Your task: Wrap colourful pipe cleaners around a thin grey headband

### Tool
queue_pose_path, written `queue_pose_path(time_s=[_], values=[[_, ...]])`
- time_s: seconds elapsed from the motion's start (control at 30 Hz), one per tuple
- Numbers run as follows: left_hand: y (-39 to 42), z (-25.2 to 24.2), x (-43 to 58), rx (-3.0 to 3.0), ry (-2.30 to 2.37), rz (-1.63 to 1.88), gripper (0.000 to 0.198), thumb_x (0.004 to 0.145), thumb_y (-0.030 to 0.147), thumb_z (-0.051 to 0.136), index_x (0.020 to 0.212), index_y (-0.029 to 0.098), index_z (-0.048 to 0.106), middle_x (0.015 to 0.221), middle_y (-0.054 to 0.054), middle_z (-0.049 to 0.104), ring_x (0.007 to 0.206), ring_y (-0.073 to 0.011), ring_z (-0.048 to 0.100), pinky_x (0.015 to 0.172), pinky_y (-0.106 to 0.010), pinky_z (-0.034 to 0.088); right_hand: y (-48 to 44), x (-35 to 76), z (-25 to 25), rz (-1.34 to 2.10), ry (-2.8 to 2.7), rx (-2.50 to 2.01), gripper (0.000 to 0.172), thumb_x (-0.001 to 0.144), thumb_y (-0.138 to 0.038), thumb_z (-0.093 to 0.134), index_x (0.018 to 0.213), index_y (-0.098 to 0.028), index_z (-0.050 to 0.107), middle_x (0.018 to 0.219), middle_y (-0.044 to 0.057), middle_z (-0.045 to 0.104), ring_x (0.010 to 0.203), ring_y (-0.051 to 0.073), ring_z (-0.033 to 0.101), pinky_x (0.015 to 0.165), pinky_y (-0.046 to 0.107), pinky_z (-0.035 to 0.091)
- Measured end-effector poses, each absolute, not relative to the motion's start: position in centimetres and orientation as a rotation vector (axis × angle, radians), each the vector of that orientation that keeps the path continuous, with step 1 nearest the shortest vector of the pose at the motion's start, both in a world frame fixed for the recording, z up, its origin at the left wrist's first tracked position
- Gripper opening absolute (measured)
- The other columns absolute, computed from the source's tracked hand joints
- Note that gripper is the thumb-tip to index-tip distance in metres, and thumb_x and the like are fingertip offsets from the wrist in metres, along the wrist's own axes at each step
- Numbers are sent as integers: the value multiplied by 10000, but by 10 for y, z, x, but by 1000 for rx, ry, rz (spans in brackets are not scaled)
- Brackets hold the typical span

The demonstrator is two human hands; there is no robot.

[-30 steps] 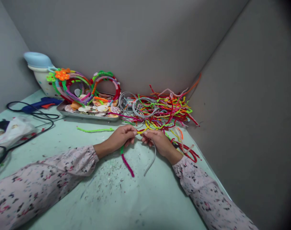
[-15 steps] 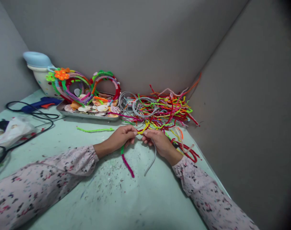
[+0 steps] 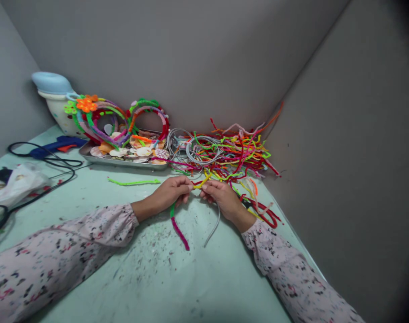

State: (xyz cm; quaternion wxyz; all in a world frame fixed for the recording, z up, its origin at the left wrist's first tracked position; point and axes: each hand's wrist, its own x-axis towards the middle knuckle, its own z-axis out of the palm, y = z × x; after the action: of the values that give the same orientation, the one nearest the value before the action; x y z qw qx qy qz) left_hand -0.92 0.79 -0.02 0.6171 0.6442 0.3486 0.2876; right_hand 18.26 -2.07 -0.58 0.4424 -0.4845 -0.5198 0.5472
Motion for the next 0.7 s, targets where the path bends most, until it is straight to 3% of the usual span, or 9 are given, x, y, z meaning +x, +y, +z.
queue_pose_path(time_s=[0.7], values=[[8, 0, -8, 1448, 818, 643, 170, 825, 331, 522, 780, 167, 533, 522, 38, 539, 367, -53, 393, 366, -174, 286, -21, 185, -6, 1198, -1457, -1213, 146, 769, -310, 601, 744, -168, 625, 654, -12, 600, 555, 94, 471, 540, 234, 366]])
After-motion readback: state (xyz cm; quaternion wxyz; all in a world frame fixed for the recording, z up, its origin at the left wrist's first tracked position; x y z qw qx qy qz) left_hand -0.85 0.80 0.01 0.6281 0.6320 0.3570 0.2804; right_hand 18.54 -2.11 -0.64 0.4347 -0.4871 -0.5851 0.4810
